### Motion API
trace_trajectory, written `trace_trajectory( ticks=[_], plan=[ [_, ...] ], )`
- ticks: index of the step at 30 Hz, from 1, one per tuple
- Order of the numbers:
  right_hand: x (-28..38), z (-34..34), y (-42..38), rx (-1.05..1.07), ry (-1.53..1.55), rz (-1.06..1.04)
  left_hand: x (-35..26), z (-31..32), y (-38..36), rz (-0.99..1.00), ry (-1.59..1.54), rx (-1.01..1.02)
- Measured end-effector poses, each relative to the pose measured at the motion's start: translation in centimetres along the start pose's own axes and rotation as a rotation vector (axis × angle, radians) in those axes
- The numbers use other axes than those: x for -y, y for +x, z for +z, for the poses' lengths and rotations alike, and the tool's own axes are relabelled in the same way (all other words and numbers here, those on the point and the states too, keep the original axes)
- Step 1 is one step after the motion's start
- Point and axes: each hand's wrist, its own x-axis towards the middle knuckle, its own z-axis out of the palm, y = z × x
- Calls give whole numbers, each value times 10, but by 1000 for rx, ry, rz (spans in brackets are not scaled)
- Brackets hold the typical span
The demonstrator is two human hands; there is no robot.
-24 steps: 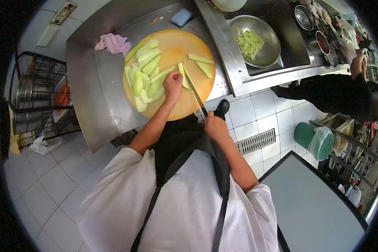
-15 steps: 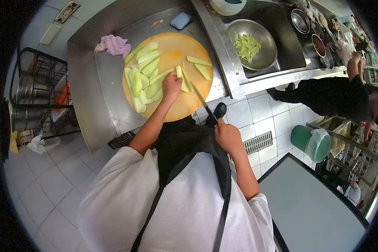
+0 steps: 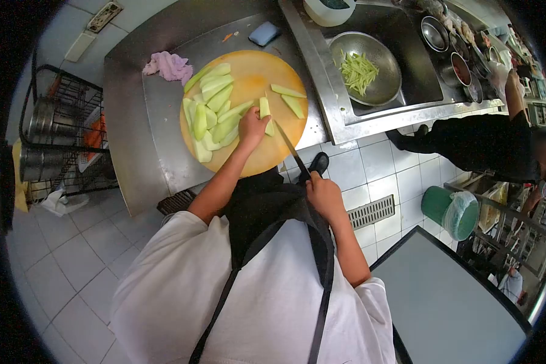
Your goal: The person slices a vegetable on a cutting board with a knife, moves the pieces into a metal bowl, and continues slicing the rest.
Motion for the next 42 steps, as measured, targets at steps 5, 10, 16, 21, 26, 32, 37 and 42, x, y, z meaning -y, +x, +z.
trace_trajectory(
  ticks=[5,10,16,21,26,32,37,42],
  plan=[
    [-7,1,-5,-73,32,64,-12,-4,-9,-14,-154,269],
    [-1,16,10,-161,35,53,-25,-6,-20,255,237,25],
    [12,31,39,-175,7,8,-24,1,-26,284,156,48],
    [11,44,44,-143,-45,15,-33,-6,-33,380,189,64],
    [14,57,61,-108,-90,42,-37,-12,-35,442,182,70],
    [11,59,88,-110,-65,5,-26,-3,-34,457,146,6],
    [6,64,81,-161,-71,-11,-28,-8,-38,405,167,10],
    [8,47,65,-110,-117,-17,-27,-3,-37,414,192,2]
  ],
)
